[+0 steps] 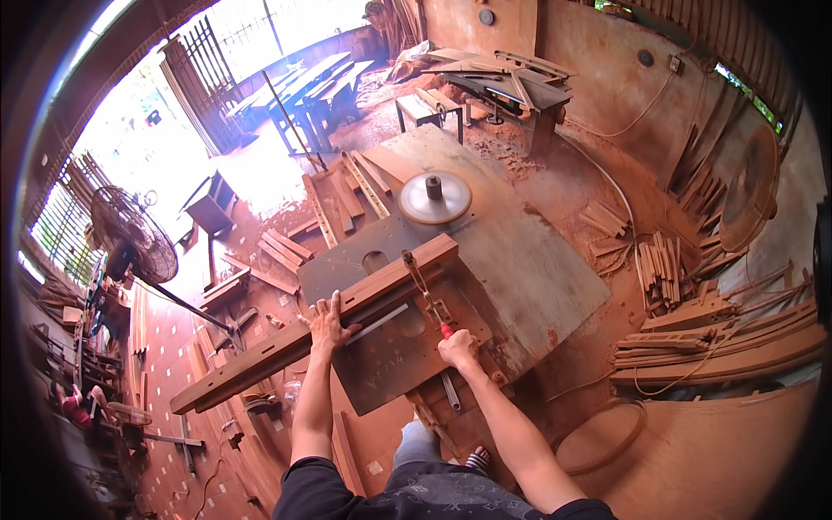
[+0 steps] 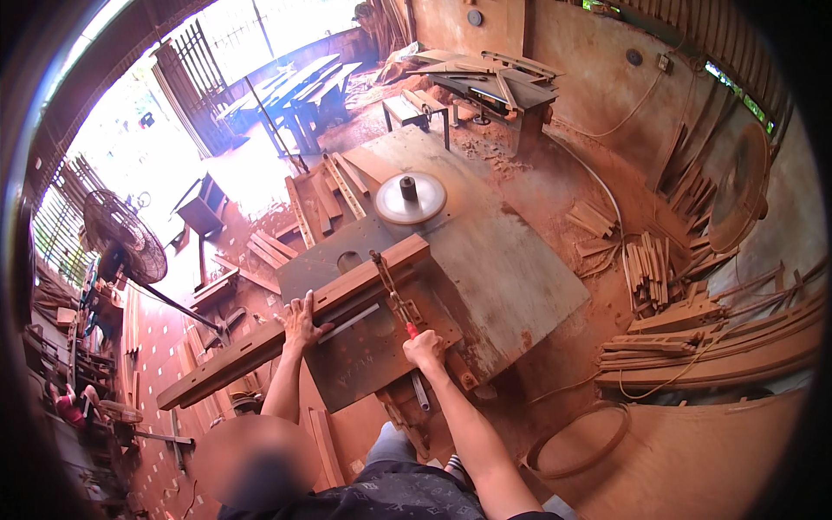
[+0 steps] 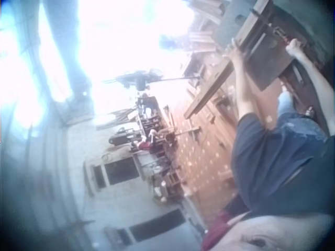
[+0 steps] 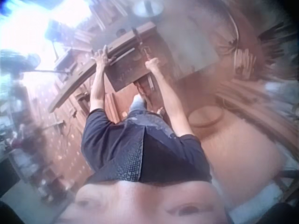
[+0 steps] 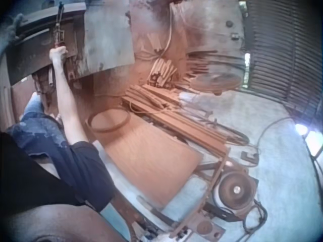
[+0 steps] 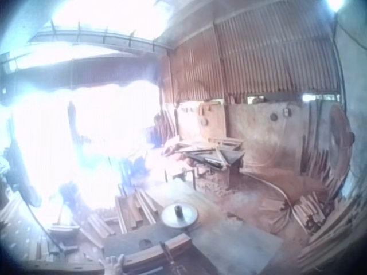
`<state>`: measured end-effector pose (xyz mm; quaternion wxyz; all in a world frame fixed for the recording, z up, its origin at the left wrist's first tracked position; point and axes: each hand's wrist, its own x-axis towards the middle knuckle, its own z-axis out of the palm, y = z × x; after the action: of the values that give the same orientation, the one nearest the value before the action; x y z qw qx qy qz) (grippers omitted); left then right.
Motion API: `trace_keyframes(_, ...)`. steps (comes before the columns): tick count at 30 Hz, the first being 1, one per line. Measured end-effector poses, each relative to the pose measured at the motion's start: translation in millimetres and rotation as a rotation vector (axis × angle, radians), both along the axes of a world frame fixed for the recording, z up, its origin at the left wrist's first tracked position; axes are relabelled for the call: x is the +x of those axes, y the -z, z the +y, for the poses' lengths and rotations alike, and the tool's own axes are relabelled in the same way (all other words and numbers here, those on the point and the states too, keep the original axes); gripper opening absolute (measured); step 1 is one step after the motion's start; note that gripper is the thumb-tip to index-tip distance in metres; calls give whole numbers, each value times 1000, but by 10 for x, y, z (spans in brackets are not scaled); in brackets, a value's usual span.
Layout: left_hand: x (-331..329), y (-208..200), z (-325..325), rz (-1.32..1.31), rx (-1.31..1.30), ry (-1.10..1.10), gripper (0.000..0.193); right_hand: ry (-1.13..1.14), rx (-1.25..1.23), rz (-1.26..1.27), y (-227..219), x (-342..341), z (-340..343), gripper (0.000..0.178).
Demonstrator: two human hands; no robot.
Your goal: The person uses a spindle moulder to shape the edges of wooden planks. They feed each plank through the machine, guide it with a push stick, and then set the finished pieces aside on the floor.
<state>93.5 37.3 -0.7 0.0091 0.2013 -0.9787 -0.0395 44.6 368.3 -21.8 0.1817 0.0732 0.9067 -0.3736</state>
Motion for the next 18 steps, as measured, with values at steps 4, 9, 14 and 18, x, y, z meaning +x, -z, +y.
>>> trace_keyframes(4,126,-7,62,-2,17,0,120,-7,5,-1,-70,116,69,31)
trace_keyframes(9,55,13,-44,11,20,9,120,-17,-27,2,-153,40,-11,33)
trace_keyframes(14,-195,44,-232,4,-11,8,118,13,-27,-2,-66,-205,-213,31)
trace_keyframes(18,-428,75,-481,19,-39,13,118,24,-25,16,-26,-435,-441,30)
